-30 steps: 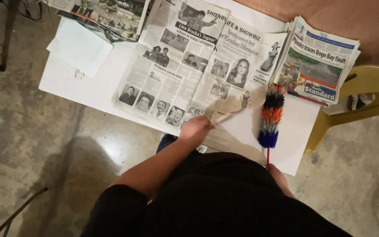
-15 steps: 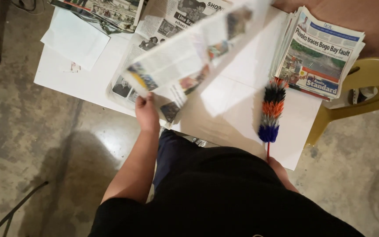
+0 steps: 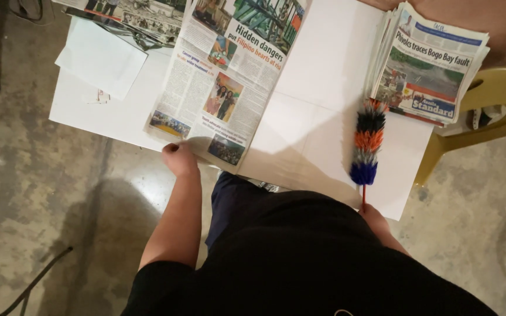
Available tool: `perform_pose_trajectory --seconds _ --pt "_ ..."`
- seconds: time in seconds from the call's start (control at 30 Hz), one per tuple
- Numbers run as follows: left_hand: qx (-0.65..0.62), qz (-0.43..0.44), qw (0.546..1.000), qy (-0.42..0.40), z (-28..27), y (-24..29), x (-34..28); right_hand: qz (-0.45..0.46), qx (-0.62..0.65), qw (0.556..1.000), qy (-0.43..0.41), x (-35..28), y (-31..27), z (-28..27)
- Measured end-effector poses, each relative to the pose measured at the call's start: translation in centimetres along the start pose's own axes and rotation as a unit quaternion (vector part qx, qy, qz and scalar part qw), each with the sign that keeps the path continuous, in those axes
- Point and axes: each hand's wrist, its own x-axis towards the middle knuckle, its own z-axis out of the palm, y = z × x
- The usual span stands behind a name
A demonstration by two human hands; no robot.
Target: Cleaning and sorting stacks of newspapers on a work table using a duster and hands.
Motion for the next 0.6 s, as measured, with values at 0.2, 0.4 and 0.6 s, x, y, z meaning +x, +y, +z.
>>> perform_pose_trajectory --seconds 0.2,0.4,0.6 --pt "0.204 0.128 0.965 0.104 -2.3 6.4 1.9 -0.003 0.003 1.0 0.022 -0.1 -0.5 0.7" --pt "0.224 0.218 0.944 -0.108 -2.0 10.7 7.4 0.032 0.024 0.999 0.037 -3.4 -3.8 -0.1" --pt "0.404 0.154 0.882 -0.188 -0.2 14.4 4.7 -0.003 -0.003 0.999 0.046 -0.3 -0.8 6.8"
